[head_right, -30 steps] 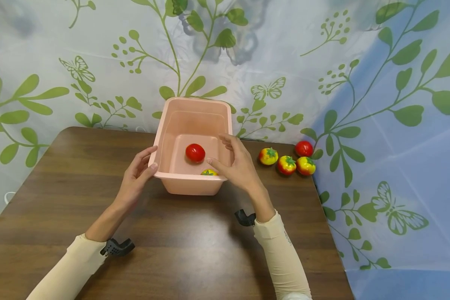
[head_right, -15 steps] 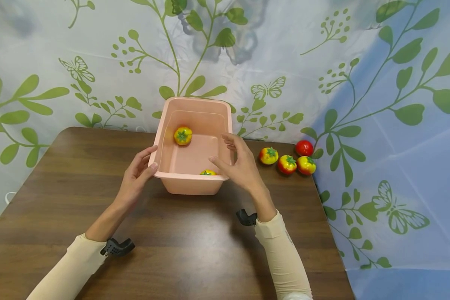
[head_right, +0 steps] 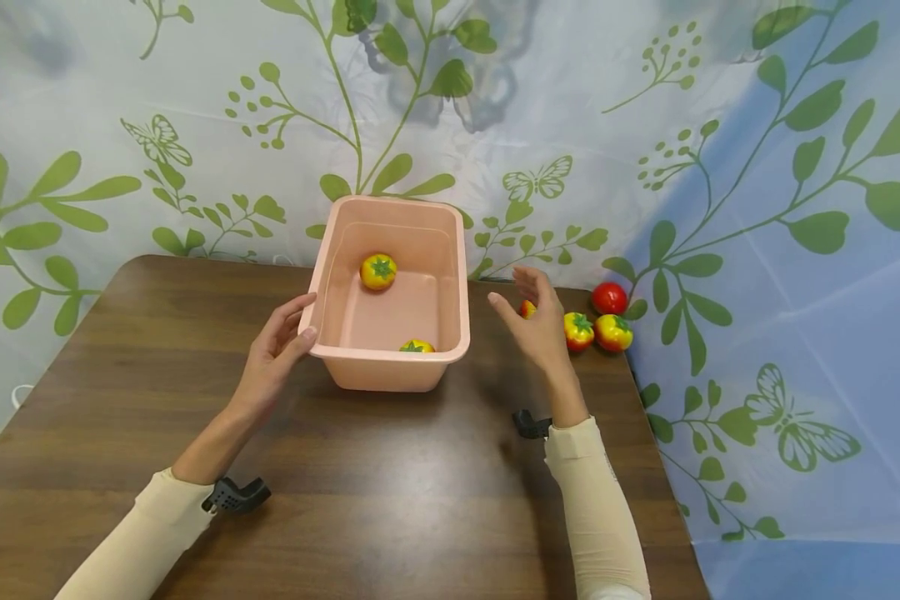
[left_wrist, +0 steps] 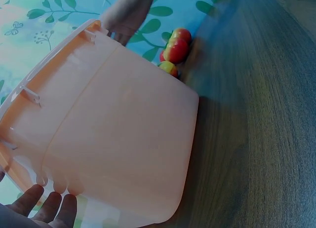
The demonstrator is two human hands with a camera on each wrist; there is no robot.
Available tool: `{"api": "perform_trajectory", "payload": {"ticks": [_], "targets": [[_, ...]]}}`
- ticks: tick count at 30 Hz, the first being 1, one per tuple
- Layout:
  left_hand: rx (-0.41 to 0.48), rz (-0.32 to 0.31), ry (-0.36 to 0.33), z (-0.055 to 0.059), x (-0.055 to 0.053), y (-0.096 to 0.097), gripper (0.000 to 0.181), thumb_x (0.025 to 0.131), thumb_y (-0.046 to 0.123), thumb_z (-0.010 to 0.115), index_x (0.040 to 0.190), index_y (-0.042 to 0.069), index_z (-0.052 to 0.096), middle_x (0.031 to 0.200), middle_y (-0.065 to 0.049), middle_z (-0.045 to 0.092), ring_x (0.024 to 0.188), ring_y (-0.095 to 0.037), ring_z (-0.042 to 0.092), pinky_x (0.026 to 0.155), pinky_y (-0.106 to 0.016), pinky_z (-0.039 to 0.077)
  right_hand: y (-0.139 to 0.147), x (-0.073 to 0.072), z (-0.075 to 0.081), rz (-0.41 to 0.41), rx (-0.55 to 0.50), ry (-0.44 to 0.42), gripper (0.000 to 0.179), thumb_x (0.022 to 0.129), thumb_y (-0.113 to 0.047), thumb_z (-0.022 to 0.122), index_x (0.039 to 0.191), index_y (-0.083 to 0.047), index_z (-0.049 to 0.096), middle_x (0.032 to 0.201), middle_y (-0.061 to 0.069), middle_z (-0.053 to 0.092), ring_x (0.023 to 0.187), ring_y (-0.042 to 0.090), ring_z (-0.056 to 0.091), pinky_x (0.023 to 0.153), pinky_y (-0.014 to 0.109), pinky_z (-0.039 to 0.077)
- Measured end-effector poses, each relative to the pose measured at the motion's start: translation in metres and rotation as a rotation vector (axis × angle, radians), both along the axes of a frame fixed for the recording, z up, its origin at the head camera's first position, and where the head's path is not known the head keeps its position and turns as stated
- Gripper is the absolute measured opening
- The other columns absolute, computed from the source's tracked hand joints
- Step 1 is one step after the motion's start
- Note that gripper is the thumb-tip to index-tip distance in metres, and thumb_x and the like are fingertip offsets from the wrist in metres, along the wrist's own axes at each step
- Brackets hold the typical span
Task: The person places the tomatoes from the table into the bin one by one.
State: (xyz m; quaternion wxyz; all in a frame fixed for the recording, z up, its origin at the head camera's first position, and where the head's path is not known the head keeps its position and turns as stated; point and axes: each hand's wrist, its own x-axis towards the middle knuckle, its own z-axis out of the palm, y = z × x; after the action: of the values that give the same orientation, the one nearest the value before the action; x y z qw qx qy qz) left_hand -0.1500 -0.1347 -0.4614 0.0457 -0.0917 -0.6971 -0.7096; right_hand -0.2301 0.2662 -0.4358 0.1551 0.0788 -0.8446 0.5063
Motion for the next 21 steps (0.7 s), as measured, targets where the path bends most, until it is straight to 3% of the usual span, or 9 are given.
{"api": "perform_trajectory", "payload": {"ticks": [4, 11, 21], "targets": [[-0.009, 0.004, 0.004, 0.000, 0.001, -0.001, 0.054, 0.110, 0.017, 0.060, 0.162, 0.022, 0.047, 0.165, -0.011, 0.048, 0.146, -0.032, 0.052, 0.109, -0.013, 0.049, 0.020, -0.010, -0.017, -0.091, 0.004, -0.042, 0.065, 0.097, -0.034, 0.081, 0.151, -0.010, 0.054, 0.155, 0.016, 0.059, 0.145, 0.038, 0.056, 0.129, 0.054, 0.039], [-0.008, -0.001, -0.008, -0.001, 0.005, -0.002, 0.054, 0.111, 0.017, 0.059, 0.162, 0.022, 0.047, 0.166, -0.020, 0.046, 0.142, -0.018, 0.056, 0.108, -0.013, 0.049, 0.037, -0.020, -0.044, -0.251, 0.055, -0.125, 0.077, 0.095, -0.045, 0.080, 0.155, -0.010, 0.047, 0.159, 0.019, 0.047, 0.151, 0.043, 0.044, 0.130, 0.057, 0.035], [-0.018, -0.006, 0.023, 0.000, 0.002, -0.001, 0.054, 0.111, 0.016, 0.059, 0.163, 0.019, 0.046, 0.165, -0.020, 0.047, 0.141, -0.015, 0.056, 0.110, -0.014, 0.049, 0.038, -0.037, -0.062, -0.394, 0.108, -0.151, 0.077, 0.095, -0.031, 0.080, 0.156, -0.003, 0.042, 0.157, 0.028, 0.044, 0.146, 0.046, 0.043, 0.128, 0.058, 0.034]]}}
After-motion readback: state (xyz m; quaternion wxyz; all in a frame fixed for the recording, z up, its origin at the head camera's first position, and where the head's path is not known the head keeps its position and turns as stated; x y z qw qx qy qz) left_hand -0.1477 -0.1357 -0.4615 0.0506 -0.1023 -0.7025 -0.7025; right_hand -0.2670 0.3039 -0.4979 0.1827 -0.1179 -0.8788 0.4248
